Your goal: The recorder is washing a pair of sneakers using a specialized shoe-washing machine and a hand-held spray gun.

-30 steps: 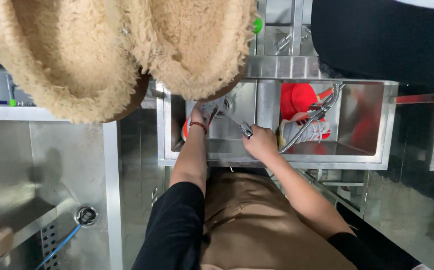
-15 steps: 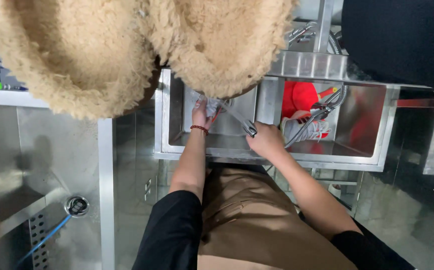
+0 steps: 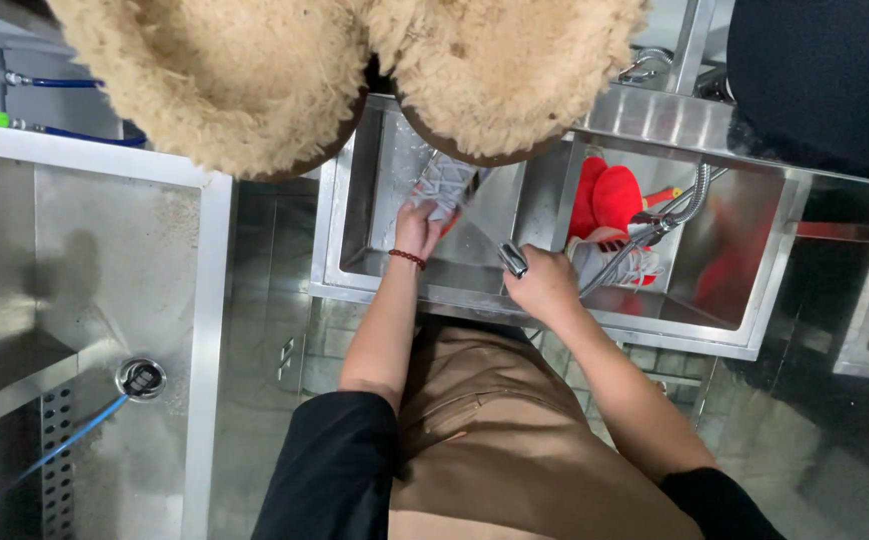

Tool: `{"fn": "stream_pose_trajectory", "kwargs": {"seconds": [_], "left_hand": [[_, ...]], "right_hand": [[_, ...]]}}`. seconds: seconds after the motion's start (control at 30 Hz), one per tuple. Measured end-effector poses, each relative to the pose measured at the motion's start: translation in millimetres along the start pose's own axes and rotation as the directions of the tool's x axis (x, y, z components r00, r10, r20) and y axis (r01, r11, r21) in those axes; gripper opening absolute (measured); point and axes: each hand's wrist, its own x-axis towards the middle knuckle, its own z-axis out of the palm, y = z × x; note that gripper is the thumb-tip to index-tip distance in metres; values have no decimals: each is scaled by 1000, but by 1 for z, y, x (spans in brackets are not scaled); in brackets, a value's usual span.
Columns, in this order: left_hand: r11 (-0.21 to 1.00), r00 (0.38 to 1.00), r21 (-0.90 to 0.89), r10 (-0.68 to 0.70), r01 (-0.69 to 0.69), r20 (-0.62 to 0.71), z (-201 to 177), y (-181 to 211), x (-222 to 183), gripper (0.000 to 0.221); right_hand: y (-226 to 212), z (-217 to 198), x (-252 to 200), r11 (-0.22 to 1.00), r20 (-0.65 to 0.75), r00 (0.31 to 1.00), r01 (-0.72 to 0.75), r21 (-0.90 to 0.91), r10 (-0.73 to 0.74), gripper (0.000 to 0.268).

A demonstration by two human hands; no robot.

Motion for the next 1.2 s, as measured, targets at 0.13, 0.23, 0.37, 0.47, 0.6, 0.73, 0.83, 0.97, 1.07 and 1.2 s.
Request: {"fn": "stream_pose_trajectory", "kwargs": {"seconds": [0.13,0.23,0.37,0.47,0.6,0.73,0.83,0.97,1.07,1.2], "left_hand": [[967,985,245,109,-74,-132,-66,-31,17,22],[926,943,365,198,-91,-268,-45,-26,8,26],[889,928,454,209,-50,-308,-64,-32,7,26],[970,971,242,72,-15,-227,-52,-25,-2,39],[999,998,-17,-29,30,46,-51,-24,-14,46],[983,997,-170,-68,63,-26,12,-6,-28,39],[993,993,-55,-100,103,62,-20,-20,-14,38],[991,990,74,-108,115,-92,-35,-28,-13,39],[988,988,45,-146,148,-60,-28,-28,-19,48],[999,998,-30,-31,30,-51,-19,-31,-19,42]], "right_hand": [[-4,0,-6,1000,51,998,24,-12,-23,24],[-3,0,-3,1000,23,1000,9,-17,-8,24],[-3,2,-6,999,36,998,43,-28,-42,22],[5,4,-3,998,-21,998,58,-31,-58,22],[15,5,-5,999,-122,992,41,-26,-44,22],[28,-7,4,996,-276,958,85,7,-79,21],[27,-13,6,995,-290,951,99,-29,-103,23],[35,-17,10,994,-304,947,96,-52,-108,21],[34,-21,6,991,-272,953,119,-58,-131,20],[40,-27,11,991,-285,952,91,-97,-116,20]]}}
